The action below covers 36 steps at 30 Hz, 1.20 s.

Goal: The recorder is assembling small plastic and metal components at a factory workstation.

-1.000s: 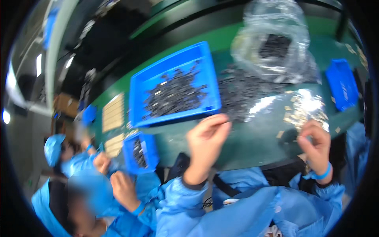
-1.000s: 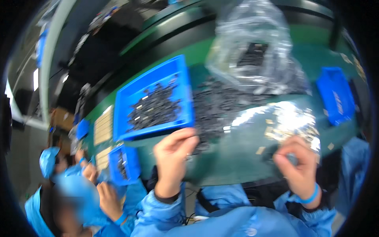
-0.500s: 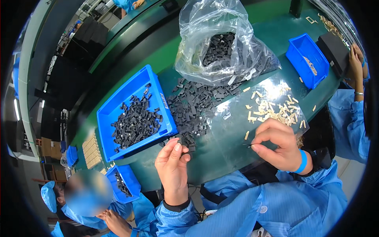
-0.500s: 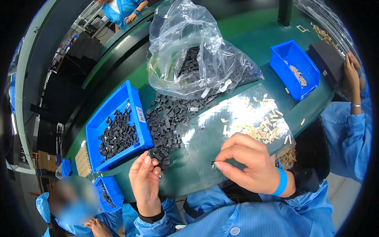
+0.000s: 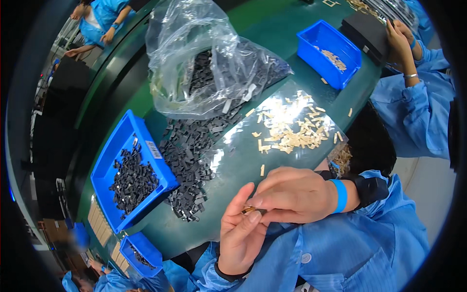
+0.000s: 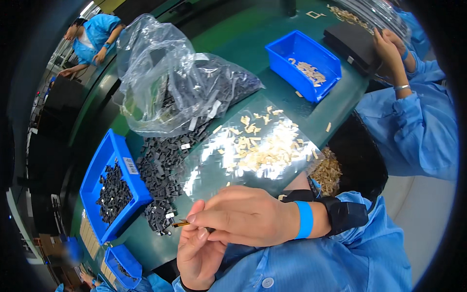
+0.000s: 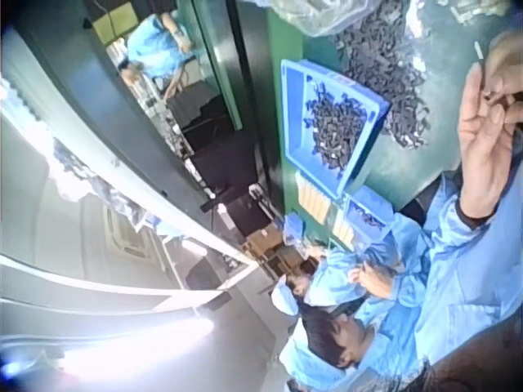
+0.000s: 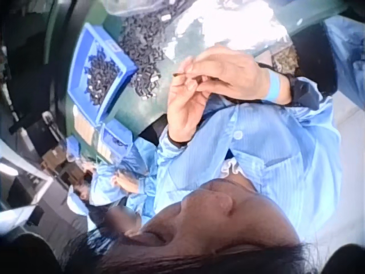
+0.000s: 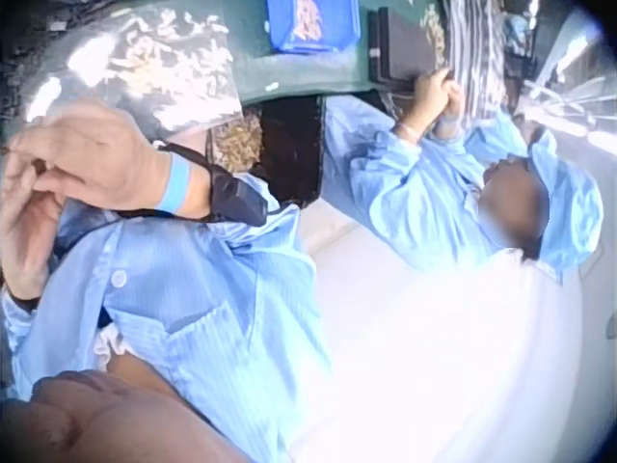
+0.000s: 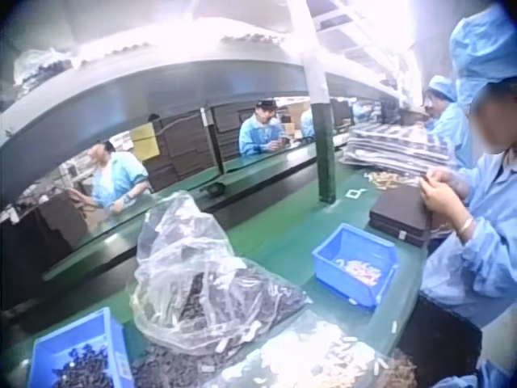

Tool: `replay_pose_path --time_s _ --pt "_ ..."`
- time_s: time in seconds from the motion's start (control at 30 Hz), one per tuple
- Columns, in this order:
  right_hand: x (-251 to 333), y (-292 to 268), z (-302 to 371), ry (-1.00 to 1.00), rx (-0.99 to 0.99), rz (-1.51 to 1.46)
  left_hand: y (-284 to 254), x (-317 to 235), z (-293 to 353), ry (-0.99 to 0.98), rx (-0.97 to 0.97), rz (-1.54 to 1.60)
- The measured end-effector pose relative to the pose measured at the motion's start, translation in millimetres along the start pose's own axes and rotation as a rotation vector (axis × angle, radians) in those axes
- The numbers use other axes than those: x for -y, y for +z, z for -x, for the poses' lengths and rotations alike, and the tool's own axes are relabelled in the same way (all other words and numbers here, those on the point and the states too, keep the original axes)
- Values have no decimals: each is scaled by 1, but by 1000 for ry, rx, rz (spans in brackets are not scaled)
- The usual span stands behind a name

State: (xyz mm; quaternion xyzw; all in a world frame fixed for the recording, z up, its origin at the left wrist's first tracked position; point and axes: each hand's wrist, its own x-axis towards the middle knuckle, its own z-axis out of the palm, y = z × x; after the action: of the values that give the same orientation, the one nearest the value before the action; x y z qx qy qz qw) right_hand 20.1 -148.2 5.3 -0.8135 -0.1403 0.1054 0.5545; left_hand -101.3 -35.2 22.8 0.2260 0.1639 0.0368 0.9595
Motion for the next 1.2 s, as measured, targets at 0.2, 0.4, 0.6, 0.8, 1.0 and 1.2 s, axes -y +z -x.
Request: replay_pose_path --time_s 0.2,0.4,0.6,0.8,1.0,1.2 --pt "-10 -12 5 11 15 -19 -11 1 -5 -48 156 -146" --pt "-12 -11 11 8 55 -59 -7 11 -2 124 59 -281" --pt "-11 -7 20 23 96 -96 -6 19 -5 345 -82 -507" --pt "-13 3 27 45 134 -137 -4 20 -10 390 -126 -429" --pt "-14 5 27 51 179 -179 -3 23 -9 300 -73 -366" --pt "-15 7 27 49 221 -221 -12 24 -8 324 -51 -399"
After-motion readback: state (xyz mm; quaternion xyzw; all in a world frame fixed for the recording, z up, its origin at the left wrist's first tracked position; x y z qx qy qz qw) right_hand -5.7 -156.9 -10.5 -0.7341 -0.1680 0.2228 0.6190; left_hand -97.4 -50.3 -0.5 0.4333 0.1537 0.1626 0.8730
